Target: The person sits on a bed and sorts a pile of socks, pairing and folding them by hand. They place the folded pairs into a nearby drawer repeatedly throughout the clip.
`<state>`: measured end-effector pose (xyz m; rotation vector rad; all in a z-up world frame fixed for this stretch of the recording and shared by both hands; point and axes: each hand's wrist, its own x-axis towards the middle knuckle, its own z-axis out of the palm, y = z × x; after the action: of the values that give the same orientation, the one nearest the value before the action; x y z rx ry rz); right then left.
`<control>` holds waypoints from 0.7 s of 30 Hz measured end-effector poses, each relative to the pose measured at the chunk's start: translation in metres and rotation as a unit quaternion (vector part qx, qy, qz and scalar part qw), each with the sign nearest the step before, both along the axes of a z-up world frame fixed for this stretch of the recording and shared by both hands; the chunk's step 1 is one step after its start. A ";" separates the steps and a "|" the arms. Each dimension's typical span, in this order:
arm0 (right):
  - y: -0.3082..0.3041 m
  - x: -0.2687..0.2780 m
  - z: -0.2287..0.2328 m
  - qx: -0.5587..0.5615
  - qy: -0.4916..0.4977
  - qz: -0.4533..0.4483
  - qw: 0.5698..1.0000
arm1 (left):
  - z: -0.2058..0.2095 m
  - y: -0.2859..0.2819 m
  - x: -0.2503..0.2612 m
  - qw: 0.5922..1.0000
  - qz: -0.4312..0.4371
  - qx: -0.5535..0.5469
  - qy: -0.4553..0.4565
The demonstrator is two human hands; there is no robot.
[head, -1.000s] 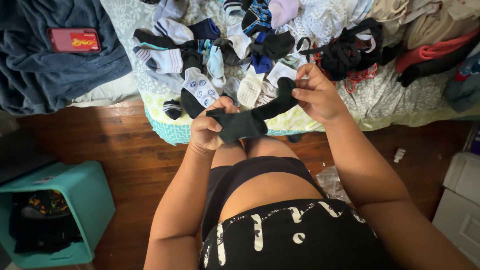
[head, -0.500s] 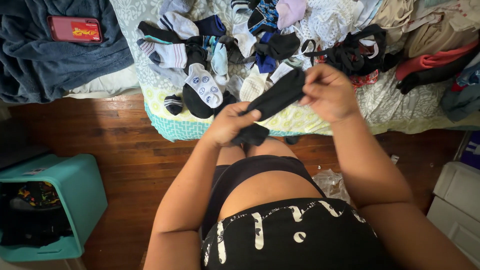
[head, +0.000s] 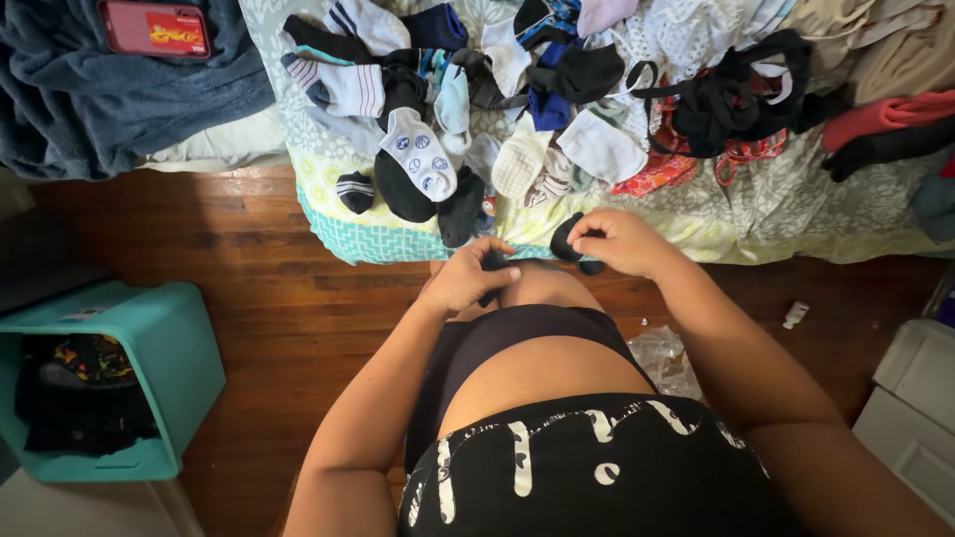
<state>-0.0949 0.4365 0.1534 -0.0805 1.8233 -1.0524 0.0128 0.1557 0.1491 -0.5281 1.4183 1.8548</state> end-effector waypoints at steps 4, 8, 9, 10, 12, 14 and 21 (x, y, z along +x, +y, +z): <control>-0.008 -0.004 -0.007 0.079 0.075 0.045 0.993 | -0.014 0.004 0.020 0.998 0.003 0.028 -0.057; -0.016 -0.011 -0.005 0.133 0.467 0.097 0.869 | -0.028 0.004 0.037 0.999 -0.031 0.025 -0.013; -0.021 -0.010 -0.007 0.083 0.415 0.099 0.901 | -0.031 0.005 0.041 0.997 -0.014 0.058 -0.043; -0.028 -0.007 -0.010 0.032 0.360 0.099 0.927 | -0.033 0.007 0.045 0.993 0.003 0.091 -0.073; -0.038 0.007 -0.017 -0.073 0.163 0.106 0.978 | -0.036 0.008 0.054 0.979 0.056 0.163 -0.110; -0.040 0.022 -0.025 -0.114 -0.038 0.125 0.985 | -0.039 0.006 0.058 0.955 0.122 0.240 -0.121; -0.016 0.038 -0.068 -0.076 -0.187 -0.024 0.979 | -0.070 -0.008 0.067 0.957 0.244 0.094 -0.126</control>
<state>-0.0570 0.4208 0.0858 0.0659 1.4110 -1.1546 0.0796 0.1482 0.0793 -1.0478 0.9837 2.1792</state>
